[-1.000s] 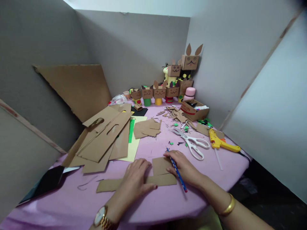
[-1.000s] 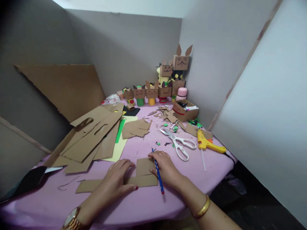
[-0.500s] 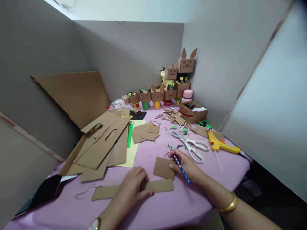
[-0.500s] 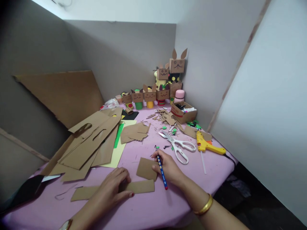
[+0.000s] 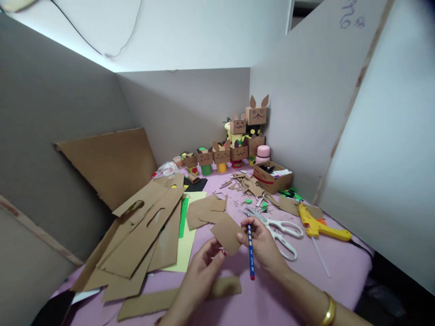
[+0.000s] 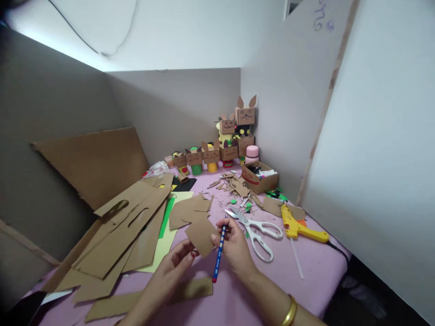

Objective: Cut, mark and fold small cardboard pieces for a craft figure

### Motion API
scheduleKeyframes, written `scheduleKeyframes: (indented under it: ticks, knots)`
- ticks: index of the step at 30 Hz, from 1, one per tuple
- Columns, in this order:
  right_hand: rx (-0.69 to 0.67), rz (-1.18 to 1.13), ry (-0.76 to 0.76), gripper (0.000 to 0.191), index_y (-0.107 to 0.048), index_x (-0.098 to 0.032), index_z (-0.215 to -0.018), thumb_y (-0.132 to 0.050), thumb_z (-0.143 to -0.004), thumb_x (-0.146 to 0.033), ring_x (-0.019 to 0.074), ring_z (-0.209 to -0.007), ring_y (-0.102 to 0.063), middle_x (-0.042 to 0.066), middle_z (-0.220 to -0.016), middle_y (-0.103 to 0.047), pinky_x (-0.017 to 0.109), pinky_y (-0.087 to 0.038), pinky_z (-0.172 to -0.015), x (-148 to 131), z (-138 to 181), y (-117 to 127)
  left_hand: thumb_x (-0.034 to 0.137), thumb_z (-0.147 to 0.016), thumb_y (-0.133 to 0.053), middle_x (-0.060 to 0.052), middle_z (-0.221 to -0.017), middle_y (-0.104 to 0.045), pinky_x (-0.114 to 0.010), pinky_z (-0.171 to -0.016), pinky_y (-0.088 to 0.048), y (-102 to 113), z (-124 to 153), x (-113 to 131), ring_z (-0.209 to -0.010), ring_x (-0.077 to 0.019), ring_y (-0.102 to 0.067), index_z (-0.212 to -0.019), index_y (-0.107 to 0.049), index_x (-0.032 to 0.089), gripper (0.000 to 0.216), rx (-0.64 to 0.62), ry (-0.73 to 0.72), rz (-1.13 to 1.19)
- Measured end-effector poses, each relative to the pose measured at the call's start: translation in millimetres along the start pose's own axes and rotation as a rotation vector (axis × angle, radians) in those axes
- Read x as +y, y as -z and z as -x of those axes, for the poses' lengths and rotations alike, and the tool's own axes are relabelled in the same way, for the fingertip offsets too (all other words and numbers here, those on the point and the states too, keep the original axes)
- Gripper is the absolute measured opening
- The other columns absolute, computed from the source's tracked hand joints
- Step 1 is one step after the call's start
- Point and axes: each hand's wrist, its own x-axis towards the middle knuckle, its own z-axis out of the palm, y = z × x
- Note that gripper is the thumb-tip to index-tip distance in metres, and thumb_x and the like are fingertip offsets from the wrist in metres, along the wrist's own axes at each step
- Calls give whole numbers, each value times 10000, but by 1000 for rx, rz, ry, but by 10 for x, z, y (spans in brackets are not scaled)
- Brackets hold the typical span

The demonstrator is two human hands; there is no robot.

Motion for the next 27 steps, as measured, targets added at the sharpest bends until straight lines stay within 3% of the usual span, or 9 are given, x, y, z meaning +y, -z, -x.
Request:
scheduleKeyframes:
  ticks: [2,4,8,11,14,18,24,27]
  knots:
    - [12,-7,24,287,-474,-220,-874,-681,-683,-281,134,-711,-505,-28,-784,-486,240,-417,-634,26,-8,-50,422,-703,-670,-78,-846,-688,-272,-644,-479,-110,-151,-23,-738,-194,-611,-898,-659,161,326,197,78,259]
    - [15,41,69,226,-485,-220,-879,-646,-728,-268,146,-726,-511,-22,-783,-501,250,-416,-653,39,-16,-49,416,-703,-673,-36,-774,-673,-236,-615,-461,-148,-278,-20,-661,-151,-580,-855,-650,166,294,294,66,328]
    - [-34,503,244,86,-538,-209,-888,-513,-814,-172,186,-791,-546,22,-838,-561,295,-411,-714,54,-22,69,371,-725,-669,-22,-787,-682,-230,-691,-464,-82,-431,63,-730,-158,-593,-835,-647,172,228,366,-59,292]
    - [-187,883,265,228,-593,-196,-905,-440,-794,-68,218,-852,-573,64,-904,-595,318,-414,-747,93,-23,143,363,-738,-656,-22,-791,-692,-226,-691,-467,-21,-492,94,-747,-170,-609,-834,-647,176,211,414,-111,264]
    - [-292,1094,187,355,-620,-198,-942,-431,-715,-1,228,-870,-597,81,-947,-609,311,-434,-749,146,-29,153,373,-735,-657,-28,-819,-702,-221,-691,-472,23,-525,64,-772,-179,-617,-861,-655,178,232,465,-113,261]
    - [-333,1221,120,430,-628,-212,-978,-437,-666,14,228,-904,-612,79,-985,-623,295,-452,-758,183,-35,138,396,-693,-690,-35,-813,-712,-226,-675,-483,67,-515,36,-770,-191,-626,-850,-673,176,270,464,-75,276]
    - [-298,1298,135,324,-605,-194,-1093,-397,-853,-130,257,-886,-646,108,-975,-667,329,-470,-742,160,-23,164,392,-608,-754,-28,-749,-699,-213,-638,-478,106,-502,42,-797,-198,-635,-816,-672,167,318,501,18,364]
    - [-296,1322,146,321,-624,-205,-1062,-383,-867,-120,252,-863,-653,95,-944,-678,324,-469,-724,135,-16,171,388,-612,-750,1,-716,-678,-190,-543,-457,120,-534,6,-687,-150,-622,-806,-642,178,306,544,79,471]
